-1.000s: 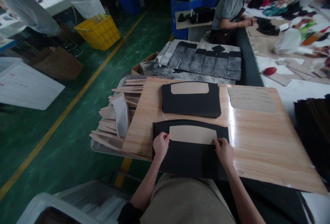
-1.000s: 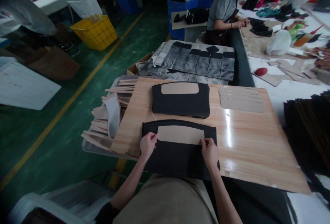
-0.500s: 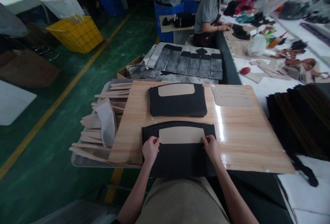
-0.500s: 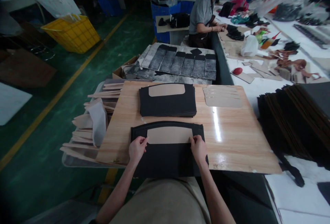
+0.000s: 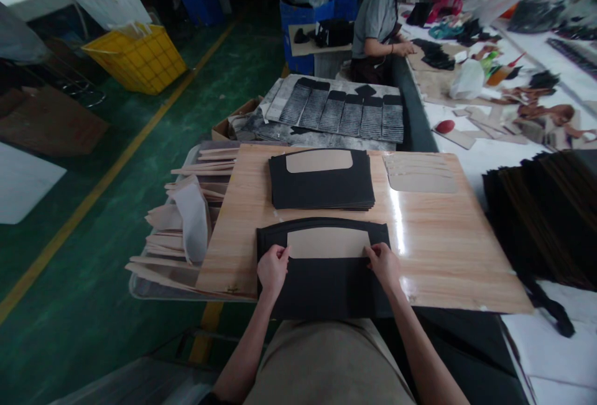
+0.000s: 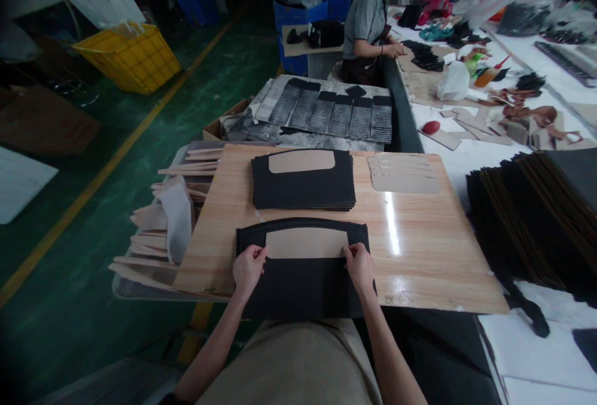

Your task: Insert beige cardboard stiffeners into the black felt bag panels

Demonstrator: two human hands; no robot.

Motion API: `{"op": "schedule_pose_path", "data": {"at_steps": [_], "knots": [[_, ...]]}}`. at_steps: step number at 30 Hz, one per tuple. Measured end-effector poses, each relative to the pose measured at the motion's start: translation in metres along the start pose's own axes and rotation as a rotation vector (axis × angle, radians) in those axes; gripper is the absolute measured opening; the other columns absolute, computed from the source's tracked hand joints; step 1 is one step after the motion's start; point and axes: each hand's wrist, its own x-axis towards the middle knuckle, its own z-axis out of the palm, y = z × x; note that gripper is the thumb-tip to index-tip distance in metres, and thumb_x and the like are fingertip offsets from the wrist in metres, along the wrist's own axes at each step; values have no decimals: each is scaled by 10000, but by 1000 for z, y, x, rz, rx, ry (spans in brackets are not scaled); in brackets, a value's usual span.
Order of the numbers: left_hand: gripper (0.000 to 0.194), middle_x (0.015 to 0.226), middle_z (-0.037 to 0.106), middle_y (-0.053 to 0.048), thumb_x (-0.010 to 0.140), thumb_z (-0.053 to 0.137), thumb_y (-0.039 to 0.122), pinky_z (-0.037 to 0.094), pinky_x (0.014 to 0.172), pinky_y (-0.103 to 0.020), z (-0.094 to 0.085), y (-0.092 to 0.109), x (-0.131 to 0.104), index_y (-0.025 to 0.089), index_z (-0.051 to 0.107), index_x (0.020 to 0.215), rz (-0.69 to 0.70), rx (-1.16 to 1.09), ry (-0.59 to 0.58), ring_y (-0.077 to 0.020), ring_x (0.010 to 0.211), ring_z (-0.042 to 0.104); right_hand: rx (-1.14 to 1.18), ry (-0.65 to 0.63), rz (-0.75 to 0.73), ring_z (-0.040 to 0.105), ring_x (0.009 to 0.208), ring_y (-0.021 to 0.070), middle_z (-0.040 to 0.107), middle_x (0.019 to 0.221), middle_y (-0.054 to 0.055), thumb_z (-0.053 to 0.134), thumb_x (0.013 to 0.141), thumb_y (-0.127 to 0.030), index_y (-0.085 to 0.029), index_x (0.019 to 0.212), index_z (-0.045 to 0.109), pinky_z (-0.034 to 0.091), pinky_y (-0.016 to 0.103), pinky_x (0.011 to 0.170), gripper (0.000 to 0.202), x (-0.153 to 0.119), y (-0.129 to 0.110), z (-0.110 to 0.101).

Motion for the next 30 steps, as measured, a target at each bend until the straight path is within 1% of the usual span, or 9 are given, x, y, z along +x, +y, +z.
{"op": "schedule_pose_path", "data": {"at_steps": [8, 14, 17, 24, 30], "knots": [[310, 655, 686, 20, 893, 513, 469, 343, 547, -230, 1, 0, -1, 216, 604, 741, 21, 27, 32, -107, 496, 588, -18, -51, 33, 650, 544, 157, 664, 655, -6, 518, 858, -439, -215, 822, 551, 386, 280, 572, 229, 3, -5, -7], [309, 657, 682, 14, 902, 510, 461, 335, 553, -229, 4, -2, -1, 214, 602, 741, 33, 53, 42, -114, 537, 600, -49, -109, -17, 646, 527, 155, 674, 656, 5, 517, 865, -449, -215, 836, 553, 380, 275, 544, 239, 10, 1, -8], [311, 677, 691, 8, 903, 513, 464, 330, 559, -230, 5, -3, 1, 212, 605, 746, 35, 65, 48, -116, 551, 602, -92, -138, -6, 650, 542, 159, 672, 659, -3, 510, 873, -462, -221, 838, 548, 368, 278, 542, 247, 14, 3, -9], [302, 720, 705, -15, 911, 514, 461, 297, 561, -249, 7, -3, 0, 217, 624, 770, 50, 117, 84, -142, 613, 616, -184, -181, 10, 663, 584, 184, 631, 553, -20, 540, 860, -453, -229, 809, 558, 348, 282, 548, 230, 18, -4, -15], [284, 717, 700, -16, 910, 519, 462, 288, 560, -255, 6, -1, -1, 225, 619, 790, 29, 162, 81, -159, 649, 628, -193, -179, -5, 654, 573, 178, 678, 628, -3, 538, 856, -440, -231, 777, 535, 351, 287, 545, 224, 17, -10, -18]]}}
